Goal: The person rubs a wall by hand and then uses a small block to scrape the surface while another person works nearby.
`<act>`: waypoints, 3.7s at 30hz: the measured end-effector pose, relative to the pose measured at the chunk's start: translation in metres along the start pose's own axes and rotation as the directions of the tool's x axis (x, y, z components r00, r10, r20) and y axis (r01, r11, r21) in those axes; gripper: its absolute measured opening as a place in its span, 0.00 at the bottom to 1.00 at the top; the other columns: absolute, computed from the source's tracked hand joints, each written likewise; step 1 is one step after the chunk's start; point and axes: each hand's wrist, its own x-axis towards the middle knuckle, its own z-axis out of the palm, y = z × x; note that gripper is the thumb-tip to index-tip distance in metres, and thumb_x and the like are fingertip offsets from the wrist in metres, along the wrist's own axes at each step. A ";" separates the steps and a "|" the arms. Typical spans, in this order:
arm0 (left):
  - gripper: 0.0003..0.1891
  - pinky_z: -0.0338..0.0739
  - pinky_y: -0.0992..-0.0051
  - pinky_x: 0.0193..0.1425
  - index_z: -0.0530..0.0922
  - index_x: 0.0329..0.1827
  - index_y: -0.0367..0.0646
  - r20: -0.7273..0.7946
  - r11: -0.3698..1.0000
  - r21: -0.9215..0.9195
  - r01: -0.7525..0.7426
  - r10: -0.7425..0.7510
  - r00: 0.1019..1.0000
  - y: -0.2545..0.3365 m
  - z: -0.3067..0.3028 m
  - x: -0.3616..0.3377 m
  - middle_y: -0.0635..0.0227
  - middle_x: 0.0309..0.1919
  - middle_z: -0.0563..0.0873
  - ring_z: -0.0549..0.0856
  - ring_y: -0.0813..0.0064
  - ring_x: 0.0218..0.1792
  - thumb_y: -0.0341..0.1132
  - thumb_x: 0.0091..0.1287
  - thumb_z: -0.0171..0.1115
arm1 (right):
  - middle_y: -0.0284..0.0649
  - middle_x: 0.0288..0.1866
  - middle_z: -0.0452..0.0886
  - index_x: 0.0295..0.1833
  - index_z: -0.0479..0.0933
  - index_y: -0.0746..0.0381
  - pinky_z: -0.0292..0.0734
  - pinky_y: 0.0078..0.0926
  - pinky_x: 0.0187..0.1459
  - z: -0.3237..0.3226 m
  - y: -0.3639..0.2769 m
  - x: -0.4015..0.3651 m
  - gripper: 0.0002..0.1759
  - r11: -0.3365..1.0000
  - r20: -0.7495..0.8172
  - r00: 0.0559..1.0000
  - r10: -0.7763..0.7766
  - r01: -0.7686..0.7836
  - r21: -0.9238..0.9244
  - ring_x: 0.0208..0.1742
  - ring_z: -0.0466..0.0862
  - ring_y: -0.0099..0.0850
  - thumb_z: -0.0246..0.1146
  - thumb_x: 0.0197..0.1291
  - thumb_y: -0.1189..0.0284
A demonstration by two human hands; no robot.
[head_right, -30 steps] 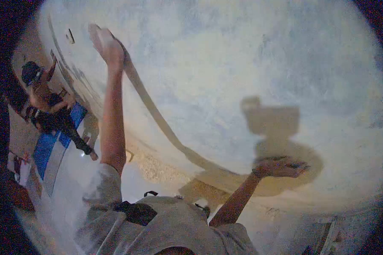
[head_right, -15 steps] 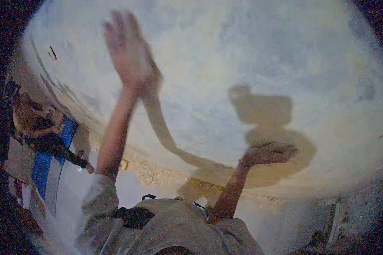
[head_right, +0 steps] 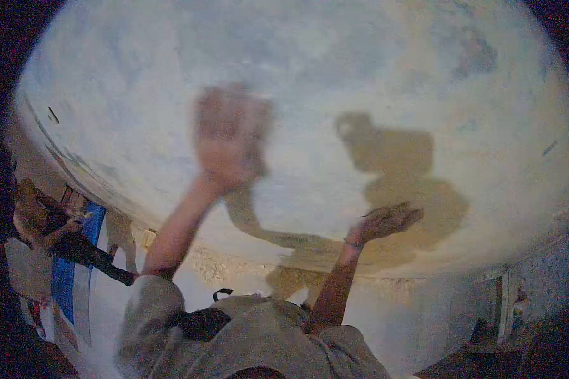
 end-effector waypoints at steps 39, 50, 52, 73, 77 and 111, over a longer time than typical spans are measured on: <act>0.31 0.34 0.56 0.83 0.52 0.79 0.26 -0.396 0.559 -0.269 0.784 -0.807 0.439 -0.091 0.039 -0.077 0.46 0.81 0.52 0.48 0.51 0.82 0.40 0.79 0.40 | 0.58 0.84 0.46 0.82 0.50 0.64 0.49 0.59 0.75 0.032 0.010 0.029 0.33 0.919 0.086 0.947 -0.310 0.322 -0.228 0.83 0.48 0.57 0.33 0.80 0.56; 0.30 0.47 0.44 0.81 0.63 0.79 0.50 -0.142 0.881 -0.046 0.471 -0.472 0.870 -0.003 0.056 -0.130 0.52 0.81 0.55 0.52 0.52 0.82 0.43 0.75 0.49 | 0.58 0.85 0.40 0.82 0.41 0.67 0.36 0.58 0.79 0.021 -0.095 -0.008 0.40 0.998 0.106 0.992 -0.063 0.065 -0.013 0.85 0.40 0.54 0.34 0.79 0.49; 0.31 0.42 0.51 0.83 0.54 0.81 0.40 -0.273 0.647 -0.356 0.674 -0.762 0.587 -0.082 0.056 -0.189 0.51 0.82 0.48 0.46 0.52 0.83 0.40 0.78 0.44 | 0.58 0.85 0.38 0.82 0.40 0.68 0.34 0.57 0.79 0.033 -0.132 -0.048 0.41 0.992 0.145 0.982 -0.121 0.125 -0.022 0.85 0.38 0.54 0.34 0.79 0.48; 0.32 0.32 0.57 0.84 0.43 0.82 0.32 -0.364 0.492 -0.439 0.751 -0.862 0.352 -0.331 -0.052 -0.211 0.50 0.83 0.43 0.39 0.54 0.83 0.29 0.77 0.40 | 0.55 0.85 0.37 0.83 0.38 0.66 0.33 0.55 0.81 0.044 -0.256 -0.095 0.41 0.992 0.073 0.993 0.095 -0.088 -0.092 0.85 0.38 0.53 0.30 0.79 0.47; 0.32 0.37 0.50 0.83 0.51 0.81 0.33 -0.445 0.701 -0.394 0.594 -0.711 0.544 -0.295 -0.044 -0.150 0.48 0.82 0.50 0.45 0.50 0.83 0.35 0.76 0.45 | 0.56 0.85 0.37 0.82 0.38 0.66 0.34 0.55 0.81 0.040 -0.262 -0.094 0.42 0.994 0.050 0.997 0.064 -0.059 -0.091 0.85 0.38 0.53 0.29 0.78 0.45; 0.34 0.43 0.44 0.81 0.60 0.77 0.33 -0.306 0.947 0.321 -0.025 0.129 0.943 -0.192 -0.067 0.107 0.45 0.78 0.58 0.54 0.44 0.80 0.47 0.74 0.46 | 0.54 0.85 0.44 0.81 0.55 0.60 0.41 0.54 0.79 0.016 -0.129 0.012 0.32 0.988 0.180 0.979 -0.094 0.114 -0.103 0.84 0.45 0.56 0.40 0.80 0.55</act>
